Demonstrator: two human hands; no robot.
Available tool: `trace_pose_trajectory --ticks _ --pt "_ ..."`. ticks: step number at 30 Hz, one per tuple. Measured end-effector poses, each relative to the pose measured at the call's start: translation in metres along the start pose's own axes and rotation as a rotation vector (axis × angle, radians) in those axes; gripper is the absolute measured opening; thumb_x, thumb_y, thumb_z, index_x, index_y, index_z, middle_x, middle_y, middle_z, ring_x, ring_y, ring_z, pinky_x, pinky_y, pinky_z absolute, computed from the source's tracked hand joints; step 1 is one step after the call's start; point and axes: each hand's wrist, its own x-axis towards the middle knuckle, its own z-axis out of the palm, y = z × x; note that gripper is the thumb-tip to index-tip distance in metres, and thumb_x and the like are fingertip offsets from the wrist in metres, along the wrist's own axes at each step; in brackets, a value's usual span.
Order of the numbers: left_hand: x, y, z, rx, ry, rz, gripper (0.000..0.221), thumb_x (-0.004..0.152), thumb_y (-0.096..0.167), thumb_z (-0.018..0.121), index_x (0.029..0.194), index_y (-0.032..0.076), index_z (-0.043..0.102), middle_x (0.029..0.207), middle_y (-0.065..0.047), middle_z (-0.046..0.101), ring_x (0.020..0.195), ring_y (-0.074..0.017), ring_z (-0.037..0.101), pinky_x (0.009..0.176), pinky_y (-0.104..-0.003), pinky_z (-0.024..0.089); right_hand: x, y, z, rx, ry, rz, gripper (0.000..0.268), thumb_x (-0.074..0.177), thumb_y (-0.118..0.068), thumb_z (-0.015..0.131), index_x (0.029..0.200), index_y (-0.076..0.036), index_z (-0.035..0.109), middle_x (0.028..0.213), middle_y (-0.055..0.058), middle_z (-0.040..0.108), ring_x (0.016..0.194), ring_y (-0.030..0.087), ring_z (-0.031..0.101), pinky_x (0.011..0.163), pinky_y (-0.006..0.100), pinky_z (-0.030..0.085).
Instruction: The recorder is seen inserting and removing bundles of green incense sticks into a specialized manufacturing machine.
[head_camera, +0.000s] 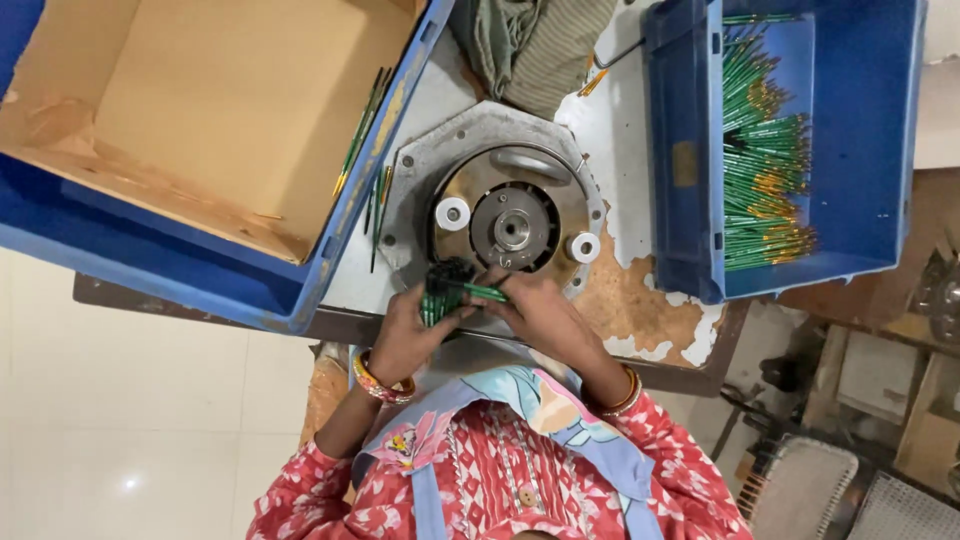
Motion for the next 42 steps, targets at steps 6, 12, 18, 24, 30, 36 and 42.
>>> trace_pose_trajectory --ticks 6,12,18,24,30,36,42 --pt "0.019 -0.002 -0.001 -0.265 0.041 -0.192 0.026 0.094 0.013 0.070 0.116 0.002 0.059 0.098 -0.010 0.076 0.083 -0.0175 0.076 0.077 -0.031 0.060 -0.006 0.013 -0.036 -0.238 0.192 0.077 0.025 0.090 0.000 0.066 0.114 -0.007 0.067 0.090 0.018 0.073 0.077 0.036 0.071 0.067 0.044 0.054" --pt "0.009 -0.015 -0.011 -0.292 0.112 -0.265 0.026 0.093 0.010 0.074 0.115 -0.003 0.068 0.095 -0.009 0.074 0.084 -0.0187 0.072 0.075 -0.034 0.061 0.012 0.084 0.018 -0.437 0.141 0.072 0.037 0.084 -0.004 0.065 0.120 -0.004 0.061 0.083 0.021 0.066 0.081 0.044 0.066 0.071 0.054 0.051" --pt "0.011 -0.016 -0.007 -0.542 0.092 -0.368 0.026 0.086 0.004 0.076 0.107 -0.001 0.062 0.091 -0.011 0.074 0.081 -0.0237 0.076 0.073 -0.039 0.065 0.025 0.061 0.006 -0.138 0.190 0.057 0.019 0.094 -0.007 0.062 0.112 -0.008 0.067 0.095 0.020 0.071 0.089 0.041 0.071 0.072 0.049 0.054" --pt "0.020 0.016 0.006 -0.063 -0.069 0.007 0.025 0.086 0.005 0.079 0.109 -0.002 0.071 0.098 -0.012 0.080 0.086 -0.0192 0.076 0.077 -0.033 0.061 -0.003 0.014 0.003 0.152 -0.069 0.159 0.012 0.100 -0.014 0.065 0.107 -0.004 0.068 0.082 0.020 0.066 0.080 0.041 0.066 0.067 0.043 0.051" --pt "0.036 0.009 0.001 -0.308 0.050 -0.291 0.026 0.090 0.013 0.074 0.107 -0.005 0.068 0.094 -0.013 0.080 0.076 -0.0226 0.074 0.070 -0.035 0.063 0.005 -0.010 -0.051 -0.025 0.246 -0.013 0.022 0.083 -0.007 0.067 0.104 -0.003 0.064 0.090 0.016 0.072 0.075 0.033 0.073 0.063 0.040 0.056" --pt "0.018 -0.011 -0.002 -0.440 0.152 -0.404 0.026 0.091 0.016 0.072 0.110 -0.002 0.068 0.093 -0.014 0.077 0.078 -0.0223 0.071 0.069 -0.036 0.060 0.022 0.063 0.009 -0.337 0.154 0.144 0.036 0.088 -0.005 0.065 0.123 -0.008 0.058 0.087 0.021 0.068 0.083 0.043 0.068 0.069 0.051 0.052" --pt "0.009 -0.017 -0.004 -0.596 0.228 -0.522 0.030 0.084 0.005 0.073 0.113 0.001 0.067 0.094 -0.011 0.074 0.082 -0.0240 0.073 0.072 -0.042 0.063 0.031 0.073 0.013 -0.207 0.270 -0.102 0.028 0.083 -0.001 0.064 0.111 -0.004 0.061 0.097 0.022 0.068 0.088 0.048 0.066 0.071 0.050 0.052"
